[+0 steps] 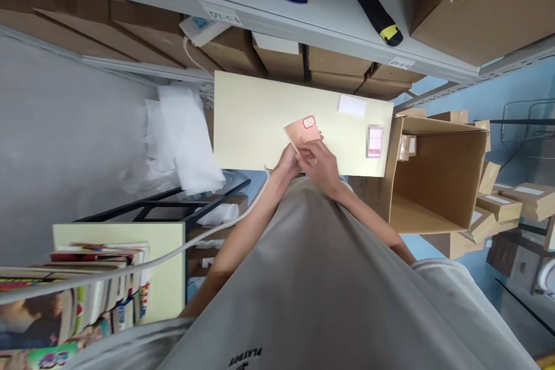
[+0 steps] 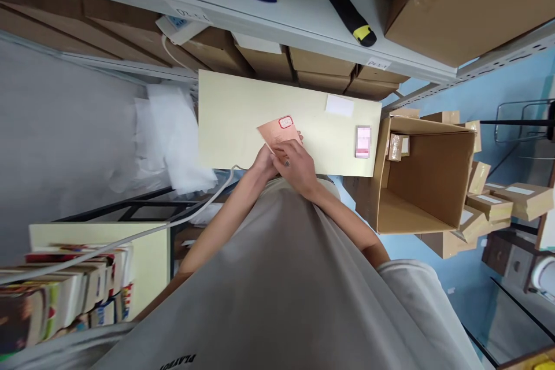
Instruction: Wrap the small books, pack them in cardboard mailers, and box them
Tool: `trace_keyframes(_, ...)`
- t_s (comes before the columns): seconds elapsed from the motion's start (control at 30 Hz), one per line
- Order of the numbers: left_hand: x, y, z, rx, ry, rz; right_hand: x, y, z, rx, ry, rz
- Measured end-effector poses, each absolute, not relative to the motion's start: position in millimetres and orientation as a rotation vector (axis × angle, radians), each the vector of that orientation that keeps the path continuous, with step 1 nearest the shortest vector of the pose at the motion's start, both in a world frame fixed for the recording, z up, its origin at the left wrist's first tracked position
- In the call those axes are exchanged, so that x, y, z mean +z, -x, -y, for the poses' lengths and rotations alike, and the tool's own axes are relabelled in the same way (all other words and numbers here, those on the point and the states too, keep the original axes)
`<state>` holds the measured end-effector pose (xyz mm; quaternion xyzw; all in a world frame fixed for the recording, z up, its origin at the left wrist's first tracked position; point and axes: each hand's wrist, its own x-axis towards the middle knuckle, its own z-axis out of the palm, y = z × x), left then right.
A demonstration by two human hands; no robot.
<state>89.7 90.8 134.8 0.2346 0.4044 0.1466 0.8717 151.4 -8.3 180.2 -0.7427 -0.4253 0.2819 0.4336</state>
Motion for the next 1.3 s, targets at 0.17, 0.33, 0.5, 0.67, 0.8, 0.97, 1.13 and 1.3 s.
trace_keyframes(0.17, 125.9, -70.5, -101.5, 0.434, -0.657, -1.002, 167.0, -189.1, 22.3, 0.686, 1.802, 0.782)
trace_keyframes(0.33, 116.8, -59.1, -102.3, 0.514, -0.858, -1.055, 136.1, -221.7, 30.7, 0.757, 1.842, 0.564)
trace_keyframes(0.5, 118.3, -49.6, -107.1, 0.642, -1.287, -0.954, 134.6, -221.9, 33.8, 0.711, 1.718, 0.695)
trace_keyframes(0.67, 125.6, -38.9, -108.0, 0.693, -1.455, -0.865, 143.4, -217.1, 40.5, 0.705, 1.641, 0.712)
trace_keyframes(0.8, 130.8, -34.8, -103.7, 0.682, -1.357, -0.905, 147.7, -219.4, 50.8, 0.781, 1.715, 0.658)
trace_keyframes(0.97, 133.6, -29.3, -104.6, 0.55, -1.404, -0.851, 152.3, -225.1, 59.8, 0.861, 1.715, 0.681)
trace_keyframes(1.13, 136.8, -27.0, -106.6, 0.5, -1.285, -0.811, 152.6, -226.7, 56.2, 0.917, 1.7, 0.668)
trace_keyframes(1.3, 142.3, -29.8, -107.8, 0.466, -1.186, -0.962, 156.7, -217.7, 45.4, 1.019, 1.668, 0.573)
